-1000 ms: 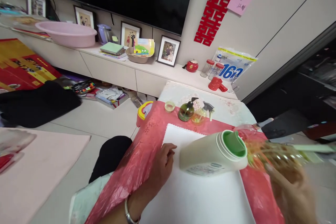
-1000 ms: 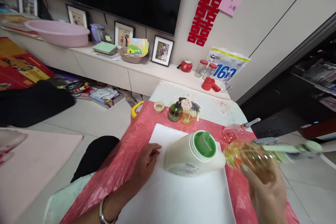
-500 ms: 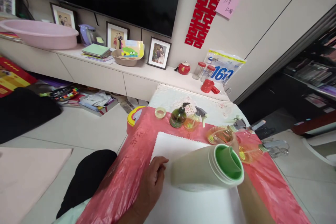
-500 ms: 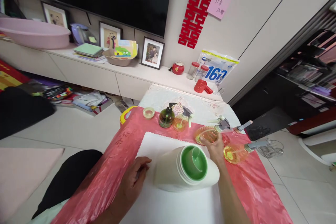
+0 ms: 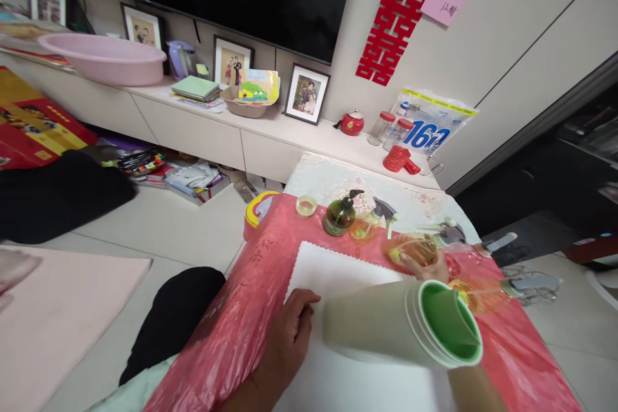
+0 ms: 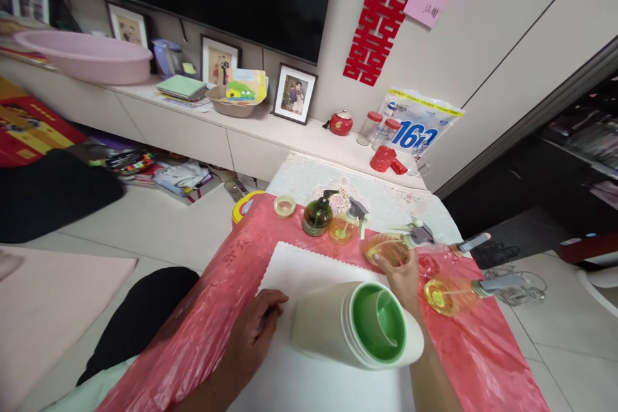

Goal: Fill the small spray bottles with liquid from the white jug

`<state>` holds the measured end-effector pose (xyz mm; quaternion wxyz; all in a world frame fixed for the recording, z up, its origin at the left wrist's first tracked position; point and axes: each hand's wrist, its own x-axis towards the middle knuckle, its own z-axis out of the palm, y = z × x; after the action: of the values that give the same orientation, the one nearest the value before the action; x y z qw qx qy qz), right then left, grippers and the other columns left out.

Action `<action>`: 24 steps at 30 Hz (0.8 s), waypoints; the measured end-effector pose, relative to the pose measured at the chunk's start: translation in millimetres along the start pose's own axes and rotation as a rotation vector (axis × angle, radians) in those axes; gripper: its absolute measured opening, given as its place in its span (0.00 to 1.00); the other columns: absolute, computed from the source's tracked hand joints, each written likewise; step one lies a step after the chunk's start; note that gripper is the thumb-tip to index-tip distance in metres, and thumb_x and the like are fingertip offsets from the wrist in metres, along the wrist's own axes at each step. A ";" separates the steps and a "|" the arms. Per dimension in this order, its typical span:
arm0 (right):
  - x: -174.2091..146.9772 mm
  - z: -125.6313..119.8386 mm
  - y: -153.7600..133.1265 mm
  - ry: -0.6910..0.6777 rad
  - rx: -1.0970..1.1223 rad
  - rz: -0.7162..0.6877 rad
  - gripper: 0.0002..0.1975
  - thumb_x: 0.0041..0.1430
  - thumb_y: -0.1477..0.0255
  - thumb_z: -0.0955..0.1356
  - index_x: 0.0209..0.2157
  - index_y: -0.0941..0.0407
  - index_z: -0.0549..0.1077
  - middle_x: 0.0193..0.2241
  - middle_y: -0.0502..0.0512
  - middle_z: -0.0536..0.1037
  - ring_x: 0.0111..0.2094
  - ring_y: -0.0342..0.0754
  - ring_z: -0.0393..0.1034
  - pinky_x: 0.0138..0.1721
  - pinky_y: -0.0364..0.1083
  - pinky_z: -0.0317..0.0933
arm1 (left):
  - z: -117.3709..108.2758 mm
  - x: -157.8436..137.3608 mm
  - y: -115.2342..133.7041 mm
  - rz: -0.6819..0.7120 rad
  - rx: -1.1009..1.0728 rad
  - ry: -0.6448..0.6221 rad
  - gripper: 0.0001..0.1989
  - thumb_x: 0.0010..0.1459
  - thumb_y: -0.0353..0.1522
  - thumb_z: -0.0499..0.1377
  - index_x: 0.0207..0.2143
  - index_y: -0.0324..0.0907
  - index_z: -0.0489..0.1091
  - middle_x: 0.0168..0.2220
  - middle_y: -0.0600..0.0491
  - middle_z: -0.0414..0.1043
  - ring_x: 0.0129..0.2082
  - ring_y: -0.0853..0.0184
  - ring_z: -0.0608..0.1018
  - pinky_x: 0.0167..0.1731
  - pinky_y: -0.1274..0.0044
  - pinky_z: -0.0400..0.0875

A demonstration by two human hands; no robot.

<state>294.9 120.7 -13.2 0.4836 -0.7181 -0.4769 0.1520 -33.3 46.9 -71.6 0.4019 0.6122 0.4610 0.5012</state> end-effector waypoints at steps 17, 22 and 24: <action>-22.2 -79.2 -213.9 -0.087 0.253 -0.334 0.39 0.39 0.61 0.84 0.52 0.55 0.71 0.51 0.59 0.75 0.52 0.58 0.73 0.51 0.53 0.74 | -36.5 93.3 185.2 0.303 -0.197 -0.142 0.19 0.63 0.34 0.60 0.57 0.45 0.71 0.56 0.45 0.73 0.57 0.58 0.74 0.56 0.68 0.71; -37.0 -56.0 -262.6 -0.287 0.133 -0.596 0.31 0.53 0.61 0.80 0.56 0.52 0.70 0.51 0.55 0.74 0.51 0.56 0.73 0.51 0.52 0.72 | -30.4 123.5 247.0 0.392 -0.182 -0.237 0.29 0.59 0.35 0.65 0.62 0.46 0.65 0.63 0.47 0.68 0.61 0.55 0.72 0.60 0.64 0.70; -39.1 -45.6 -273.1 -0.321 0.021 -0.713 0.29 0.57 0.64 0.76 0.59 0.52 0.70 0.52 0.55 0.73 0.51 0.56 0.72 0.53 0.54 0.71 | -25.8 129.8 253.8 0.394 -0.198 -0.250 0.29 0.59 0.31 0.64 0.62 0.46 0.64 0.60 0.49 0.71 0.59 0.56 0.75 0.59 0.64 0.70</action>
<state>159.5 84.4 228.7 0.4326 -0.4697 -0.7643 0.0897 -8.2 109.3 206.7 0.4082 0.7051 0.2283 0.5330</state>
